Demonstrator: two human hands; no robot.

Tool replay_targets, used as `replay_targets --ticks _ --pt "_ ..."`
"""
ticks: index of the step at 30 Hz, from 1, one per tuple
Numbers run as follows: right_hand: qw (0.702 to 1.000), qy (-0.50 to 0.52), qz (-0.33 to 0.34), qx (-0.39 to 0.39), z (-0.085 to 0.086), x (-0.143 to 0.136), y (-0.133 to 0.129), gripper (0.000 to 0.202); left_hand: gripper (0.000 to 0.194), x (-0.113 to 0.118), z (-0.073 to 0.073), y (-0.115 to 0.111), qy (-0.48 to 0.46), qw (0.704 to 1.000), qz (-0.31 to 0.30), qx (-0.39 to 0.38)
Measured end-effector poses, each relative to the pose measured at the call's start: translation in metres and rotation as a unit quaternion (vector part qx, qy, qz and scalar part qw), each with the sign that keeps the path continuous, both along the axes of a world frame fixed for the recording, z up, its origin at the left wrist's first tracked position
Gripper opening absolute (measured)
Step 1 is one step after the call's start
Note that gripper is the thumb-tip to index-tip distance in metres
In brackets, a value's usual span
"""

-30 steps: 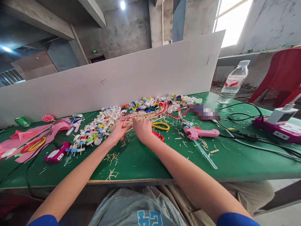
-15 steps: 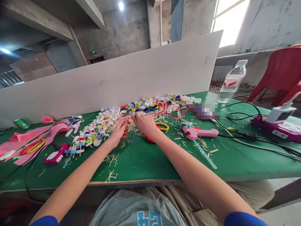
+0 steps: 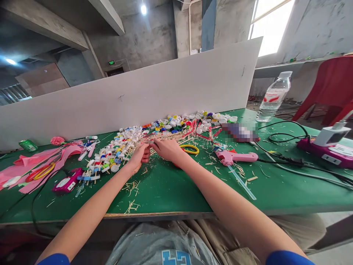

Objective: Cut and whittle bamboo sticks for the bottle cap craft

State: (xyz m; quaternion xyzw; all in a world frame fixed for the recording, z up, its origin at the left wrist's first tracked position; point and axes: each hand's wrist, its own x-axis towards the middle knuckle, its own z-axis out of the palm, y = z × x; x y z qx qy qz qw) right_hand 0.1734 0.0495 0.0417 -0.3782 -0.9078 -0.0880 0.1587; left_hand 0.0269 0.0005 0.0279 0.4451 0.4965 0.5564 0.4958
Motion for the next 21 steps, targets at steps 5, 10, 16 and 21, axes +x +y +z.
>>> replay_targets --ticks 5,10,16,21 --pt "1.000 0.007 0.021 -0.007 0.0000 -0.0002 0.0001 0.048 0.037 -0.0027 -0.0009 0.0023 -0.012 1.000 0.003 -0.011" --pt "1.000 -0.004 0.028 -0.011 0.0020 0.0010 -0.0014 0.043 0.043 -0.0009 -0.0012 -0.0019 0.087 0.995 0.008 0.045" --pt "1.000 -0.022 0.018 -0.001 0.0006 -0.0003 -0.0027 0.044 0.049 -0.0060 -0.0076 -0.0002 0.195 0.976 0.009 0.098" --pt "0.999 -0.037 -0.001 0.020 -0.0003 -0.0015 -0.0044 0.046 0.054 -0.0069 -0.0089 0.0013 0.179 0.981 -0.009 0.073"
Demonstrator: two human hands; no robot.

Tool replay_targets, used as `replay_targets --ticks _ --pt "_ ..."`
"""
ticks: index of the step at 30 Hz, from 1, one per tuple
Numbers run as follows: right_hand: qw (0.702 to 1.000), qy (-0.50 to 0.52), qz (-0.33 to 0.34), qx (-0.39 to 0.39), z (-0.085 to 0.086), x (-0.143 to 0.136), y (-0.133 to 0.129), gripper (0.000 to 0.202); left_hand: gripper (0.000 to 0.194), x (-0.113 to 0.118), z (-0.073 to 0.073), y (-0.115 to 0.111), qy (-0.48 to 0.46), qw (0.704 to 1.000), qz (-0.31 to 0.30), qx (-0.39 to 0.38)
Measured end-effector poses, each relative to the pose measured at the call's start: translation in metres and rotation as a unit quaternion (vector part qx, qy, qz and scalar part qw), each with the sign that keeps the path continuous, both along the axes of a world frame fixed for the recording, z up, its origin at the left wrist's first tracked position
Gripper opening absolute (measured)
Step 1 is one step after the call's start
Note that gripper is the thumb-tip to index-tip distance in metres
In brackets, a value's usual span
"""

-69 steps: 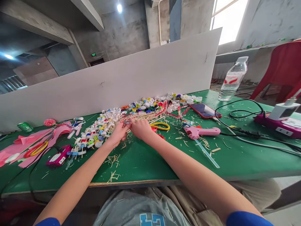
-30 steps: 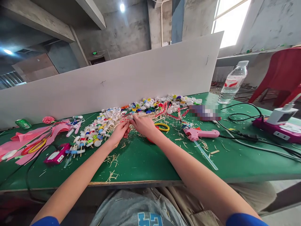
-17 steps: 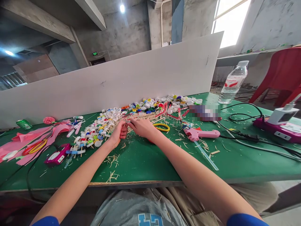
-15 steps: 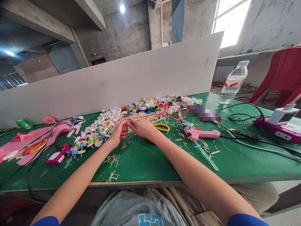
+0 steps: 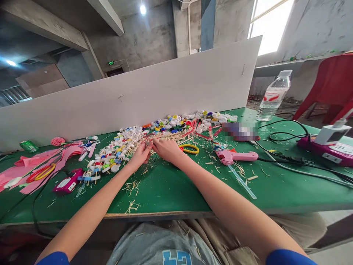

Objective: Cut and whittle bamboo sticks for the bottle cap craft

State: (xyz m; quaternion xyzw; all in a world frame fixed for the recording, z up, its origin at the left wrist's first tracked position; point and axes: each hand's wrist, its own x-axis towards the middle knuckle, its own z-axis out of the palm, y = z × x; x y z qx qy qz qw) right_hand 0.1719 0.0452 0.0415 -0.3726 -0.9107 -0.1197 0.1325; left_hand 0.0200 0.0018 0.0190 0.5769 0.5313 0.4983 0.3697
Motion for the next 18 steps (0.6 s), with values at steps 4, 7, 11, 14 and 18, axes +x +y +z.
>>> replay_targets --ticks 4,7,11,14,18 --pt "1.000 -0.011 -0.019 0.011 0.002 -0.002 -0.003 0.049 0.053 0.002 0.001 -0.001 -0.052 0.998 -0.028 -0.024" --pt "0.999 -0.014 -0.034 0.019 0.002 -0.006 -0.005 0.051 0.052 0.001 0.000 0.000 -0.064 0.997 -0.033 -0.015" --pt "0.999 -0.012 -0.045 0.029 -0.001 -0.009 -0.005 0.049 0.055 -0.002 -0.002 0.003 -0.041 0.999 -0.016 -0.022" --pt "0.998 -0.010 -0.046 0.030 -0.003 -0.011 -0.007 0.045 0.055 -0.004 -0.003 0.004 -0.004 1.000 -0.006 -0.021" --pt "0.998 -0.003 -0.066 0.022 -0.004 -0.016 -0.013 0.040 0.052 -0.007 -0.004 0.005 0.010 0.999 0.009 -0.036"
